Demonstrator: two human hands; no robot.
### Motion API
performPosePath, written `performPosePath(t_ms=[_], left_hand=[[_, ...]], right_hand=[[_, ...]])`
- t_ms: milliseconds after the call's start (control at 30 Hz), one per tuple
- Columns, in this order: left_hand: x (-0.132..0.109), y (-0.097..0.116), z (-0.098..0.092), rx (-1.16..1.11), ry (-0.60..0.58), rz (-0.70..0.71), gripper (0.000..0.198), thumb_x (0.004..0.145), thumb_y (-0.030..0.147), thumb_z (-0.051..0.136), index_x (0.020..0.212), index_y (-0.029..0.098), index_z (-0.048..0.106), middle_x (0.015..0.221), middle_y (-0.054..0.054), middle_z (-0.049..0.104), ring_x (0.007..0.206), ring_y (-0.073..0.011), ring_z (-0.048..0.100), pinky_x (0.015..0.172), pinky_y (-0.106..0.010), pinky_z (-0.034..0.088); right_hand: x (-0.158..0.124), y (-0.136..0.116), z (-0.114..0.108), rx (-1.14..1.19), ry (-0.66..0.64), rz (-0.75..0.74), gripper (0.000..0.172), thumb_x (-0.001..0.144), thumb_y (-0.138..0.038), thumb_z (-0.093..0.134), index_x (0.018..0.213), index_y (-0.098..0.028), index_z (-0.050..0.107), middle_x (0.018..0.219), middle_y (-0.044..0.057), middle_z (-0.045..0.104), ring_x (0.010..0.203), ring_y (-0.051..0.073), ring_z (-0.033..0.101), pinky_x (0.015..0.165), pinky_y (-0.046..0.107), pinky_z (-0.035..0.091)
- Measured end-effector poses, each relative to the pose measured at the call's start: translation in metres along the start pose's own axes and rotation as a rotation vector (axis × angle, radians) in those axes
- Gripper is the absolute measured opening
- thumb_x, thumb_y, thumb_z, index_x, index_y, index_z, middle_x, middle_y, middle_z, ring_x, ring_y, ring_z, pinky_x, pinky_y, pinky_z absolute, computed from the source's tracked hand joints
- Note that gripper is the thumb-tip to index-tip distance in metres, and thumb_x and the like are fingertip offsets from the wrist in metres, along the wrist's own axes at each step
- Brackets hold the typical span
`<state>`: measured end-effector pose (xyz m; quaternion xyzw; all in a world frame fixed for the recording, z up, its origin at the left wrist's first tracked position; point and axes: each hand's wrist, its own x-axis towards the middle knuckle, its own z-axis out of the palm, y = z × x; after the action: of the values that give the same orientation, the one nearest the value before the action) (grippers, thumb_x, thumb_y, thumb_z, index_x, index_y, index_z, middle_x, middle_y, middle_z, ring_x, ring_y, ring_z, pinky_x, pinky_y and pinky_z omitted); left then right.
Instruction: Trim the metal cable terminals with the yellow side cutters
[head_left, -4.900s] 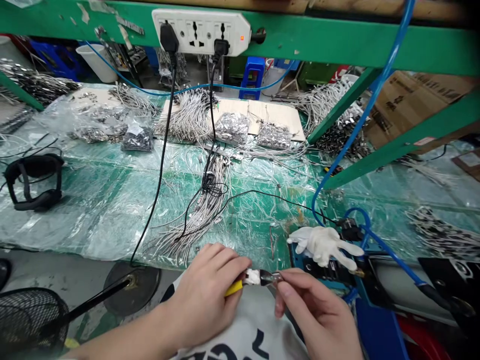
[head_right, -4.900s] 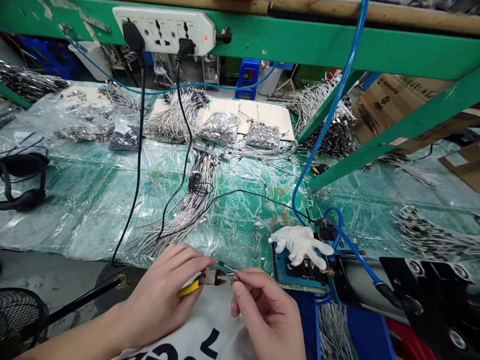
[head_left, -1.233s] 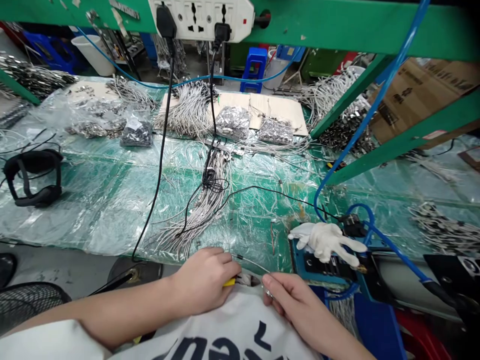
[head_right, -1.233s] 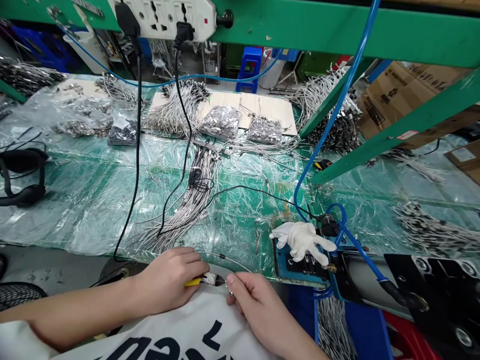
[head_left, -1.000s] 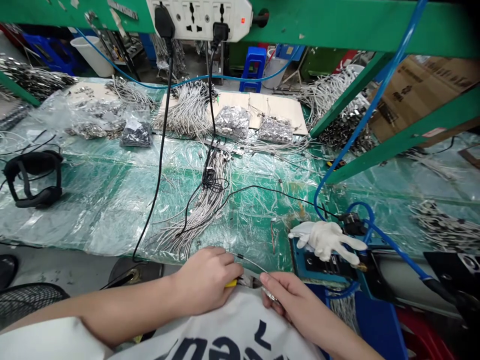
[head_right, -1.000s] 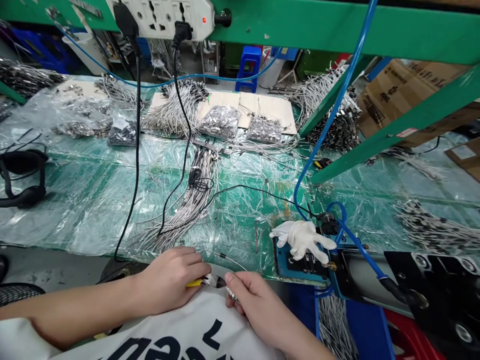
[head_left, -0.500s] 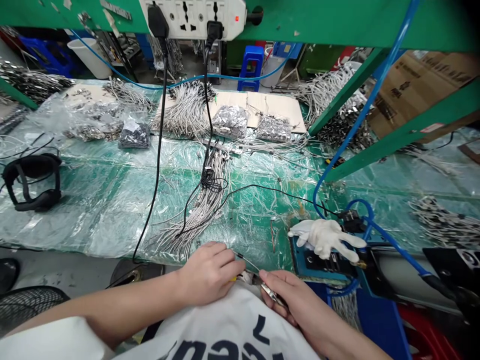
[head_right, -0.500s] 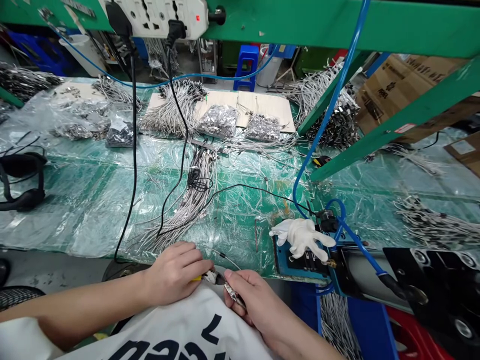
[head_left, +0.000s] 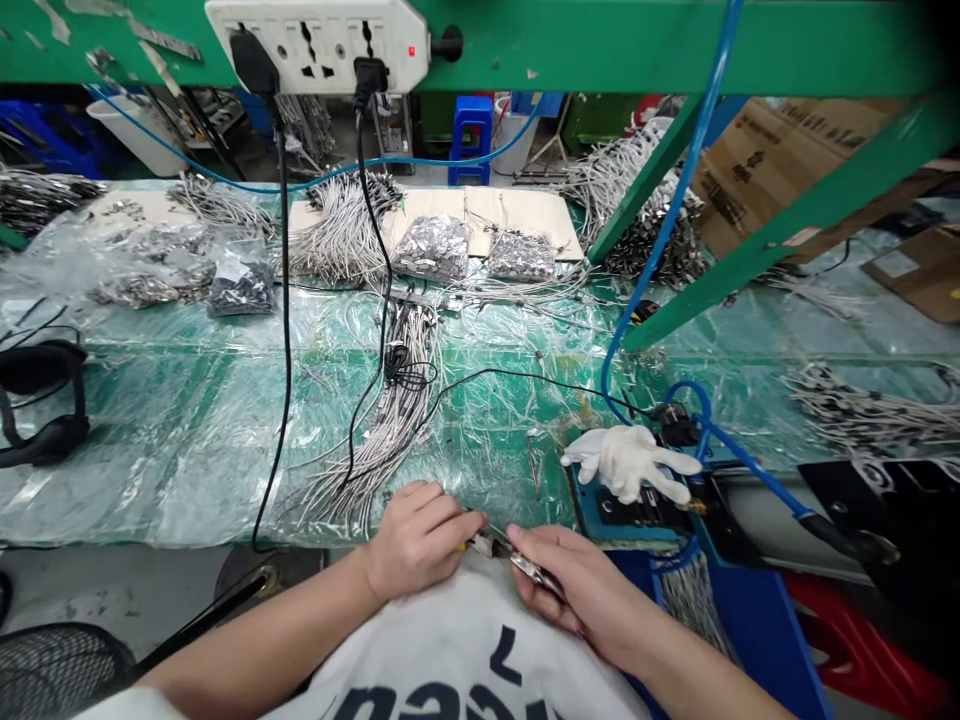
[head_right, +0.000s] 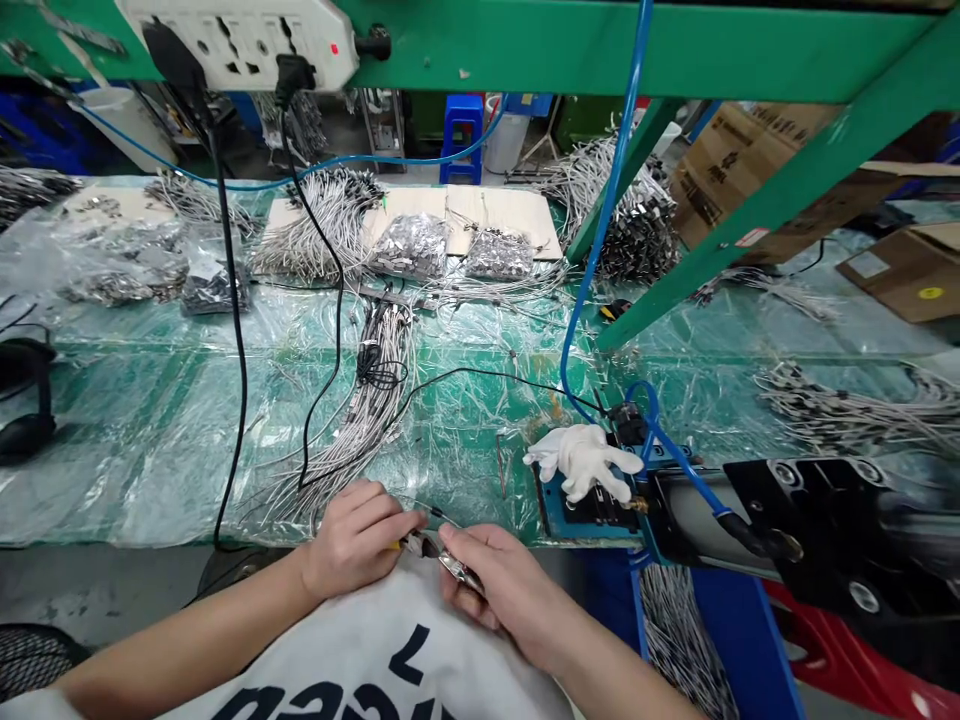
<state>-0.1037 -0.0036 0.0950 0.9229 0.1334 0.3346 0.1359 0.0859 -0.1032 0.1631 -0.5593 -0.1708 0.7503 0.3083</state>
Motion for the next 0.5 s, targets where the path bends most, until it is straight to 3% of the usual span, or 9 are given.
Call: performPosePath(t_ms=[100,167,267,367,500], left_hand=[[-0.001,0.002,0.000,-0.046,-0.021,-0.084,0.022,0.087,0.008,0.053,0.103,0.016,0.064,0.069,-0.003,0.059,0.065,-0.0170,0.047,0.060,-0.031,0.034],[-0.002,0.004,-0.002,-0.062,-0.034,-0.135,0.020,0.088,0.009,0.053,0.102,0.016,0.064,0.070,-0.004,0.060,0.065,-0.0168,0.048,0.060,-0.030,0.034],[-0.002,0.006,-0.006,-0.067,-0.054,-0.160,0.016,0.089,0.012,0.053,0.099,0.016,0.064,0.068,-0.003,0.058,0.063,-0.0166,0.045,0.059,-0.030,0.032],[0.000,0.008,-0.012,-0.092,-0.121,-0.163,0.016,0.089,0.013,0.052,0.098,0.016,0.064,0.068,-0.003,0.057,0.063,-0.0169,0.045,0.059,-0.030,0.033],[0.006,0.009,-0.023,-0.100,-0.286,-0.179,0.018,0.088,0.014,0.052,0.101,0.017,0.064,0.073,-0.003,0.058,0.068,-0.0186,0.049,0.062,-0.031,0.036]], right_hand=[[-0.009,0.010,-0.007,-0.124,0.048,-0.180,0.050,0.088,-0.061,0.053,0.099,-0.014,0.067,0.072,0.003,0.066,0.047,0.006,0.046,0.046,0.019,0.034],[-0.014,0.018,-0.011,-0.314,0.153,-0.327,0.049,0.086,-0.051,0.063,0.125,-0.021,0.059,0.100,0.007,0.069,0.064,0.011,0.058,0.060,0.023,0.047],[-0.017,0.027,-0.012,-0.627,0.347,-0.529,0.034,0.087,-0.039,0.064,0.118,-0.025,0.064,0.102,0.006,0.070,0.076,0.014,0.064,0.070,0.026,0.052],[-0.015,0.029,-0.011,-0.758,0.386,-0.701,0.018,0.093,-0.032,0.058,0.105,-0.024,0.068,0.091,0.003,0.071,0.076,0.013,0.067,0.067,0.022,0.053],[-0.014,0.027,-0.010,-0.924,0.415,-0.851,0.020,0.093,-0.025,0.058,0.111,-0.022,0.066,0.091,0.004,0.072,0.078,0.014,0.069,0.069,0.022,0.055]])
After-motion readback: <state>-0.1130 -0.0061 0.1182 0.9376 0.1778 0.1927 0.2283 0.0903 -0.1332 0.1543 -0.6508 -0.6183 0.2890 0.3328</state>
